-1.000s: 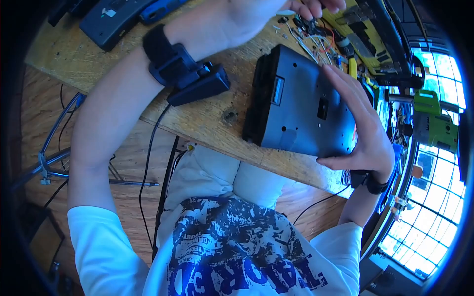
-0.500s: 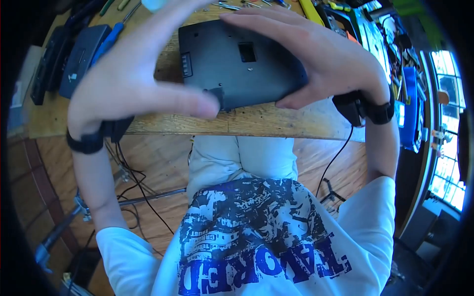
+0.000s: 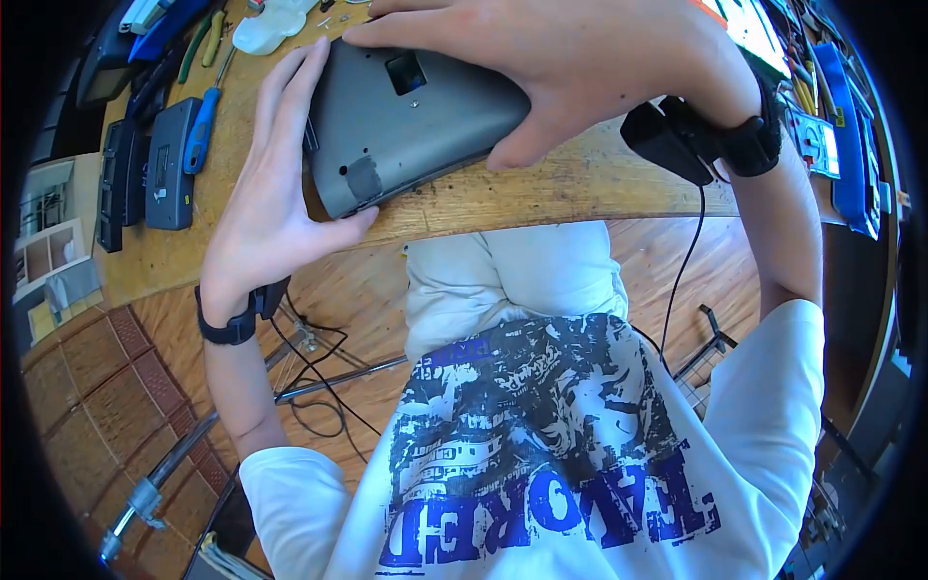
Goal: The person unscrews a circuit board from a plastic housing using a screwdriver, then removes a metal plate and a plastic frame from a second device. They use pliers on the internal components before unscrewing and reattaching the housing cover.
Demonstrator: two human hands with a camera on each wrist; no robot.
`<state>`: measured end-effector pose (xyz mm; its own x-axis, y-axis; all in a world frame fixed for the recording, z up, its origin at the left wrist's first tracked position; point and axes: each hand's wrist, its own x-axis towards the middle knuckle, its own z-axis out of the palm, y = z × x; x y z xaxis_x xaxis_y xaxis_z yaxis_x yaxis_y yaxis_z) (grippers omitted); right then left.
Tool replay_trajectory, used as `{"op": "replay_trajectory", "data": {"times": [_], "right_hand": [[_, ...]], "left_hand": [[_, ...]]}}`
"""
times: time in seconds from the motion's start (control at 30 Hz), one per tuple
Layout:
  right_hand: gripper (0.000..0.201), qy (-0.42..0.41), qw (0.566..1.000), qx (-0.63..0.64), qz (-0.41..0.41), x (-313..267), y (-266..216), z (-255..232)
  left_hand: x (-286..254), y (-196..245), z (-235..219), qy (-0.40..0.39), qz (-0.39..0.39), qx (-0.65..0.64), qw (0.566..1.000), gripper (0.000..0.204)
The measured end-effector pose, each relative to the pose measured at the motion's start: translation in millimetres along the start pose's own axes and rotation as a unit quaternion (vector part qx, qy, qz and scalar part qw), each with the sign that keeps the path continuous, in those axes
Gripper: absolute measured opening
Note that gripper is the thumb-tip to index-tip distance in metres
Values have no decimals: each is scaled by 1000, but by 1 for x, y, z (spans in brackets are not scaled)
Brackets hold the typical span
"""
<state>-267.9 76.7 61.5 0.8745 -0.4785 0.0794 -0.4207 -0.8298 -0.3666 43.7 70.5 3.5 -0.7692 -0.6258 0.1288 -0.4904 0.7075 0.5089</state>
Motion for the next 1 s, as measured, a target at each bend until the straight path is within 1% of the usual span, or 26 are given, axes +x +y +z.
{"op": "replay_trajectory", "data": {"times": [0.03, 0.07, 0.1, 0.13, 0.17, 0.23, 0.37, 0.43, 0.47, 0.53, 0.57, 0.63, 0.67, 0.73, 0.77, 0.83, 0.87, 0.9, 0.97, 1.0], "right_hand": [[107, 14, 1000, -24, -12, -1, 0, 5], [107, 17, 1000, -22, -11, -1, 8, 18], [107, 76, 992, -90, -45, 1, 21, 38], [106, 134, 975, -157, -78, 6, 23, 45], [106, 135, 976, -155, -77, 6, 23, 47], [105, 78, 984, -158, -15, 6, 19, 46], [105, 82, 979, -185, -24, 4, 17, 45], [103, 68, 980, -187, -21, 4, 18, 44], [103, 66, 980, -189, -16, 3, 18, 45], [110, 86, 986, -142, -30, -6, 20, 42], [110, 81, 986, -146, -21, -16, 21, 39], [121, 96, 987, -127, -35, -38, 22, 29], [121, 91, 987, -131, -28, -50, 20, 24], [129, 76, 989, -112, 53, -72, 13, 17], [129, 74, 989, -114, 58, -82, 8, 18], [127, 60, 987, -68, 132, -96, -1, 28], [126, 81, 988, -39, 123, -99, 2, 35], [126, 85, 987, -40, 127, -101, 2, 36], [129, 54, 987, -9, 154, -101, 1, 36], [129, 56, 986, -11, 156, -96, 4, 48]], "left_hand": [[0, 2, 0, 0, -3, -3, 1000, 128], [0, 2, 1, -4, -3, -1, 1000, 128], [0, 3, 2, -7, -1, 9, 1000, 128], [0, 3, 3, -9, 1, 18, 1000, 128], [0, 3, 3, -12, 0, 19, 1000, 128], [0, 1, 3, -15, 17, 17, 1000, 127], [-2, 5, 4, -23, 19, 26, 999, 126], [-2, 7, 8, -5, -5, 13, 1000, 124], [-2, 9, 8, -5, 0, 10, 1000, 124], [0, 12, 5, -21, 8, 43, 999, 123], [0, 11, 5, -20, 18, 36, 999, 123], [0, 10, 5, -24, 12, 56, 998, 123], [0, 10, 7, -23, 5, 58, 998, 123], [0, 10, 7, -26, 4, 56, 998, 124], [0, 10, 7, -31, -4, 61, 998, 124], [1, 14, 7, -32, -4, 60, 998, 124], [2, 16, 5, -35, -14, 71, 997, 125], [4, 18, 3, -38, -24, 82, 996, 125], [8, 22, -2, -34, -10, 109, 993, 128], [10, 24, -3, -26, 0, 135, 991, 130]]}}
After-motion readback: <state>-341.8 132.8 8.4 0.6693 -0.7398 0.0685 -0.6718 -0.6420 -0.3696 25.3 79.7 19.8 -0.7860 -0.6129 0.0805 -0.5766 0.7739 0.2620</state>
